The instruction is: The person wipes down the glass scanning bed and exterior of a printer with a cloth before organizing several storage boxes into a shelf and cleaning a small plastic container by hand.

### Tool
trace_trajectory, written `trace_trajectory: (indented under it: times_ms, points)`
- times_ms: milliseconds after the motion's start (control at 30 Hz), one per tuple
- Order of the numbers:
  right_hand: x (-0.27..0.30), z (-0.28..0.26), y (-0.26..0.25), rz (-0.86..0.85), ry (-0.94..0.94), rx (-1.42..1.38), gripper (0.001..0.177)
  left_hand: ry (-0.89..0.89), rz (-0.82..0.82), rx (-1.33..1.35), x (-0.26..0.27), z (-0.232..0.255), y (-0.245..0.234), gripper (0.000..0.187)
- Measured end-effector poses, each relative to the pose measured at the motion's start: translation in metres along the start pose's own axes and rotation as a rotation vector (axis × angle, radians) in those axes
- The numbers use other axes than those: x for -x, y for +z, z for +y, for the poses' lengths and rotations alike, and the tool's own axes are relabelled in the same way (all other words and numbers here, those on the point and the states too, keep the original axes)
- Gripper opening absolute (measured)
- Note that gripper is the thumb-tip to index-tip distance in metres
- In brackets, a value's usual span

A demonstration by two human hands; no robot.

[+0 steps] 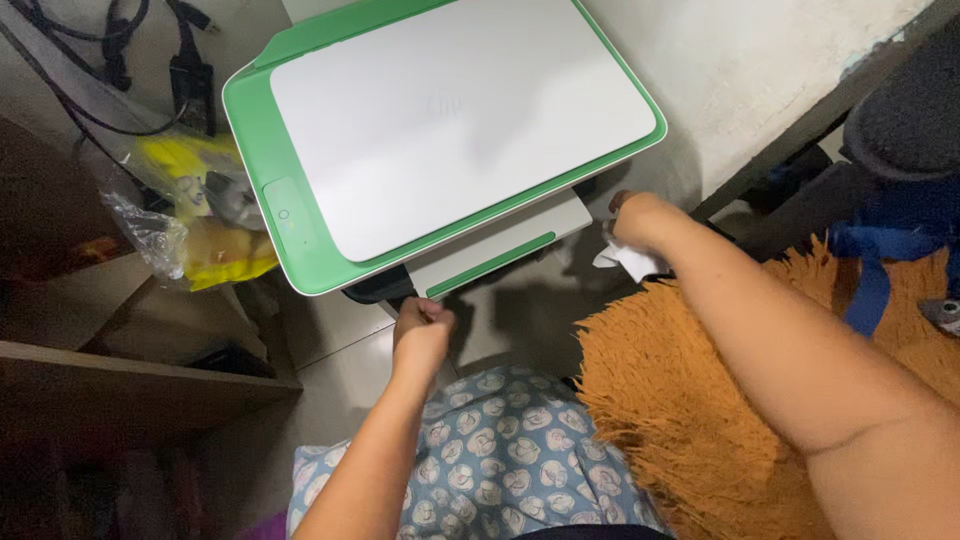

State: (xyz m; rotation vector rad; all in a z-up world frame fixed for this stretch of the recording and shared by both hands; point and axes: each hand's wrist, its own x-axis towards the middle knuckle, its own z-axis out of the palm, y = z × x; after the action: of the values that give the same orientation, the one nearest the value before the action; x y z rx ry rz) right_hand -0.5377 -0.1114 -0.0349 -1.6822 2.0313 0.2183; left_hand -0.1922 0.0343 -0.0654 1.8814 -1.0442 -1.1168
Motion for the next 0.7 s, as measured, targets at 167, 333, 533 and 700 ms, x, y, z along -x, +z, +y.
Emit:
trace_trajectory:
  times_ms: [167,333,533,700]
  points:
    - [0.001,-0.001,0.008,-0.238,-0.008,-0.403,0.038,-0.148,-0.047,0.952,-0.016,-0.007,-0.001,0.03]
    - [-0.017,0.002,0.013,-0.267,-0.141,-1.125,0.039,-0.001,0.04,1.048,-0.011,0.02,-0.003,0.031]
    - [0.017,-0.016,-0.006,-0.255,-0.194,-1.209,0.049,-0.05,-0.032,1.185,-0.011,0.055,-0.017,0.045]
    - [0.018,-0.022,-0.005,-0.25,-0.18,-0.966,0.052,-0.209,-0.046,1.227,-0.03,0.034,-0.015,0.04]
